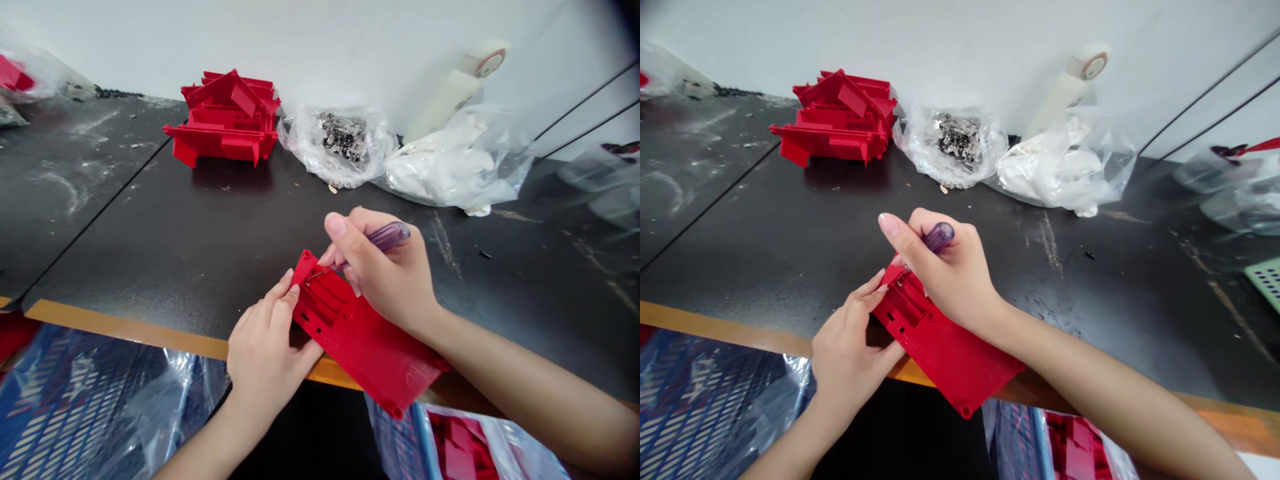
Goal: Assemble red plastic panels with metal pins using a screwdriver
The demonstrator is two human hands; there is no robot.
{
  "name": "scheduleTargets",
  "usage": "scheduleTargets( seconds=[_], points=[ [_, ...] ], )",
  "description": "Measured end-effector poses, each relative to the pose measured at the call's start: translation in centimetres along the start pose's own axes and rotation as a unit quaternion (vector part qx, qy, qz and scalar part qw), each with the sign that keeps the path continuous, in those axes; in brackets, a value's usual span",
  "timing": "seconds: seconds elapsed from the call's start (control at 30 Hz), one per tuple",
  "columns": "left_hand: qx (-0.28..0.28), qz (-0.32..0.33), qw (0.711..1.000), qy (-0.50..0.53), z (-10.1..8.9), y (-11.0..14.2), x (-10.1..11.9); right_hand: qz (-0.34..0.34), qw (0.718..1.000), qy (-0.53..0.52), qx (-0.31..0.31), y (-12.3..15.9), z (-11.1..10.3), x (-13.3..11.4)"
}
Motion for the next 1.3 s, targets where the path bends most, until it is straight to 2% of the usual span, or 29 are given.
scheduleTargets(
  seconds=[0.43,0.77,0.87,0.97,1.1,1.2,1.3],
  points=[
    [-0.006,0.001,1.0,0.004,0.0,-0.1,0.0,-0.047,0.997,0.068,0.009,0.3,0.2,-0.2],
    [-0.021,-0.011,1.0,0.013,0.1,-0.1,-0.1,-0.098,0.994,0.039,0.022,-0.2,0.2,0.7],
    [-0.028,-0.025,0.999,0.011,0.0,0.0,-0.1,-0.077,0.997,0.0,0.023,-0.4,0.2,1.3],
    [-0.038,-0.042,0.998,0.011,-0.1,0.0,-0.1,-0.015,0.997,-0.074,-0.001,-1.2,0.0,2.1],
    [-0.049,-0.05,0.997,0.025,0.1,0.0,-0.1,0.041,0.983,-0.176,-0.005,-2.2,-1.3,2.0],
    [-0.053,-0.063,0.996,0.026,0.2,0.0,-0.1,0.027,0.976,-0.214,-0.023,-2.1,-1.7,1.1],
    [-0.059,-0.073,0.995,0.024,0.2,0.1,-0.2,-0.014,0.983,-0.181,-0.026,-1.6,-1.3,0.7]
  ],
)
Point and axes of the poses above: each hand's wrist, its own y-axis away from the middle knuckle, its own z-axis out of the palm, x = y × z, the point moved 4 cm from there along -y, towards the middle knuckle
